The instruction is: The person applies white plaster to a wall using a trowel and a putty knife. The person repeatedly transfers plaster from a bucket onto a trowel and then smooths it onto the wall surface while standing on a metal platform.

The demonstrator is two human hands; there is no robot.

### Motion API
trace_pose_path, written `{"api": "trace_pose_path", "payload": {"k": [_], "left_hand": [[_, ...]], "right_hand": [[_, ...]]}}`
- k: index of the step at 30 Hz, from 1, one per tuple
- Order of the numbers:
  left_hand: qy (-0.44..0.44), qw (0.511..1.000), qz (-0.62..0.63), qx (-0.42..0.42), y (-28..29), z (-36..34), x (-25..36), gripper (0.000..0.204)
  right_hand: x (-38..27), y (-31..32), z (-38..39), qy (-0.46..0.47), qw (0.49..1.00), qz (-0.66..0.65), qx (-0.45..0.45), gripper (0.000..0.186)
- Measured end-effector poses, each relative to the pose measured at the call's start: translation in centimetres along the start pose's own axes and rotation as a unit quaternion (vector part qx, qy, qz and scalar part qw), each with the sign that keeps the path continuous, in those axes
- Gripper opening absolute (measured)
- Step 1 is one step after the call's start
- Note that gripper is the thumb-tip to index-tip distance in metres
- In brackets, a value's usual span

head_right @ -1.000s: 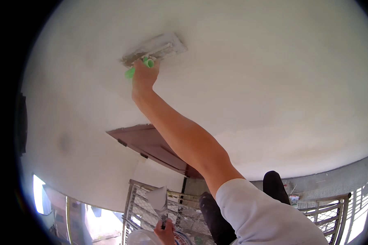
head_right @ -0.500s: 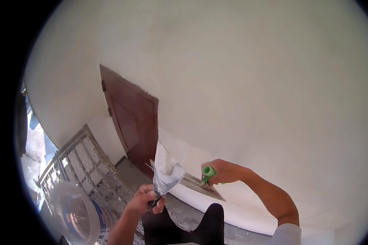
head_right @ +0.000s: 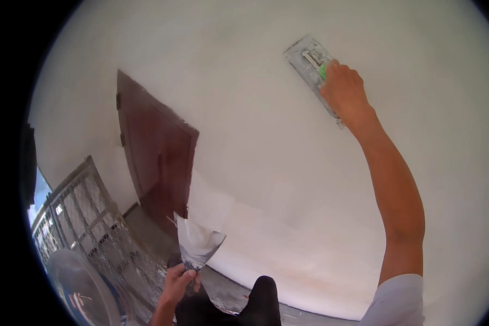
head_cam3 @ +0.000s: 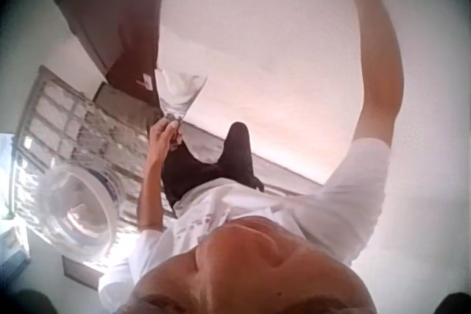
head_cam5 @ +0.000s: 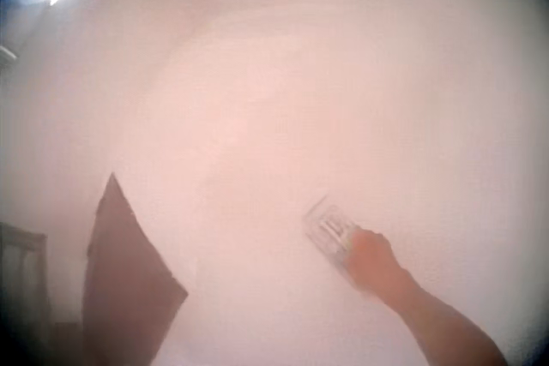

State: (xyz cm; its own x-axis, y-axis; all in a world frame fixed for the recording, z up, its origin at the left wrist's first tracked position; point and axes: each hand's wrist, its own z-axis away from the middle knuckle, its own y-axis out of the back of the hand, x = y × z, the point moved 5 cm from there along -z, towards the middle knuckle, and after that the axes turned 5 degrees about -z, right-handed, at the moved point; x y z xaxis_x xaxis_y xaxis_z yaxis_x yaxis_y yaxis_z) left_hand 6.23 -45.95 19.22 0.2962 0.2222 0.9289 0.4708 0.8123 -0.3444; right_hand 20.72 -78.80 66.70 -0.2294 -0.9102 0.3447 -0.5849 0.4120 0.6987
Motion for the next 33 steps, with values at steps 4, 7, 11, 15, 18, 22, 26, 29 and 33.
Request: {"api": "trace_pose_path", "payload": {"k": [4, 7, 11, 15, 18, 22, 26, 29, 33], "left_hand": [[0.016, 0.999, -0.028, -0.008, 1.0, -0.6, -0.6, 0.019], [0.032, 0.999, -0.019, 0.005, 1.9, -0.3, -0.8, 0.018], [0.039, 0.999, 0.0, 0.015, 1.7, 0.3, -0.9, 0.018], [0.041, 0.999, 0.001, 0.028, 2.8, 1.5, -1.6, 0.021], [0.06, 0.997, -0.034, 0.04, 3.4, 2.8, -0.8, 0.021], [0.039, 0.998, -0.035, 0.025, 2.2, 2.8, 0.1, 0.022], [0.018, 0.999, -0.042, -0.002, 0.9, 2.8, 0.2, 0.023], [0.042, 0.997, -0.045, -0.055, -1.2, 2.4, 0.0, 0.023], [0.115, 0.979, -0.068, -0.151, -4.3, 2.1, 0.2, 0.026]], "right_hand": [[-6.4, -8.7, 2.4, 0.136, 0.989, -0.022, -0.051, 0.016], [-13.0, -16.0, 6.9, 0.193, 0.976, 0.044, -0.092, 0.015], [-17.9, -26.7, 15.4, 0.302, 0.939, 0.106, -0.126, 0.009], [-21.1, -34.1, 22.7, 0.294, 0.941, 0.103, -0.136, 0.005], [-22.0, -37.2, 27.3, 0.282, 0.942, 0.079, -0.164, 0.006], [-17.7, -41.2, 33.2, 0.231, 0.946, 0.066, -0.217, 0.008], [-14.3, -39.9, 39.1, 0.18, 0.918, 0.054, -0.351, 0.009], [-8.4, -36.0, 41.9, 0.041, 0.875, -0.143, -0.46, 0.013], [-3.6, -22.8, 37.5, -0.285, 0.543, -0.677, -0.406, 0.026]]}}
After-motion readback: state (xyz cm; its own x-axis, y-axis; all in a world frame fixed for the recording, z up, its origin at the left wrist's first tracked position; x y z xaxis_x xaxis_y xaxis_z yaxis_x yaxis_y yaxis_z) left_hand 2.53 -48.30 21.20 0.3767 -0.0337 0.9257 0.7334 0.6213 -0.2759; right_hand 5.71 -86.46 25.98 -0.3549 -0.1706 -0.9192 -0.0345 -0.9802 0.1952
